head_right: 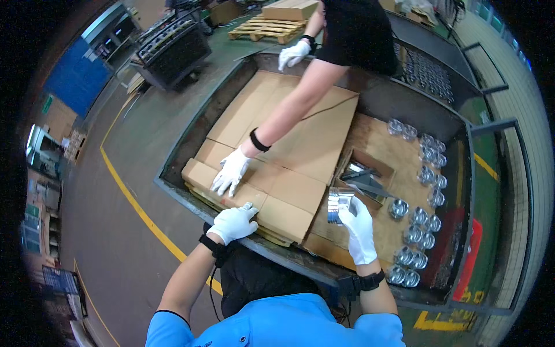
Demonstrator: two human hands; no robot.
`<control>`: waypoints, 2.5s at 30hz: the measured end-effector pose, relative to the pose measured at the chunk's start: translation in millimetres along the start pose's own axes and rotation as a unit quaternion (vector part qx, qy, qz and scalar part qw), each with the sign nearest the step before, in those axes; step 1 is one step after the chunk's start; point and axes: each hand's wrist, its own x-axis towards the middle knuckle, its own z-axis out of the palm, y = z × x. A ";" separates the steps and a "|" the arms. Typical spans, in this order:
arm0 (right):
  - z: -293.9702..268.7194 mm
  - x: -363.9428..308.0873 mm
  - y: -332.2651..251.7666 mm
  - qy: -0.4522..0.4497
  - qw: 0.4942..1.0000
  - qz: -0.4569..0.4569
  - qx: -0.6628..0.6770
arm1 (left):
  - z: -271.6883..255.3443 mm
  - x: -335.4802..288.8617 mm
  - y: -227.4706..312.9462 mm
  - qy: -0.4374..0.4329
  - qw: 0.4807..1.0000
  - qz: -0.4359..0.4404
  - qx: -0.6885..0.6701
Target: Inspecting and organizing metal engine pistons on a work table in a factory setting.
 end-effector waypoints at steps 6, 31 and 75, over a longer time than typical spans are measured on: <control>3.3 0.2 16.4 0.016 0.999 -0.051 -0.004 | 1.8 -3.8 -4.0 0.034 0.999 0.006 -0.019; -32.4 13.1 -2.4 -0.141 0.962 0.014 -0.232 | 19.1 6.6 -13.7 0.122 0.992 0.017 0.030; 32.3 161.0 151.9 0.043 0.990 0.101 0.094 | 14.7 -3.9 -8.1 0.449 0.889 0.092 -0.017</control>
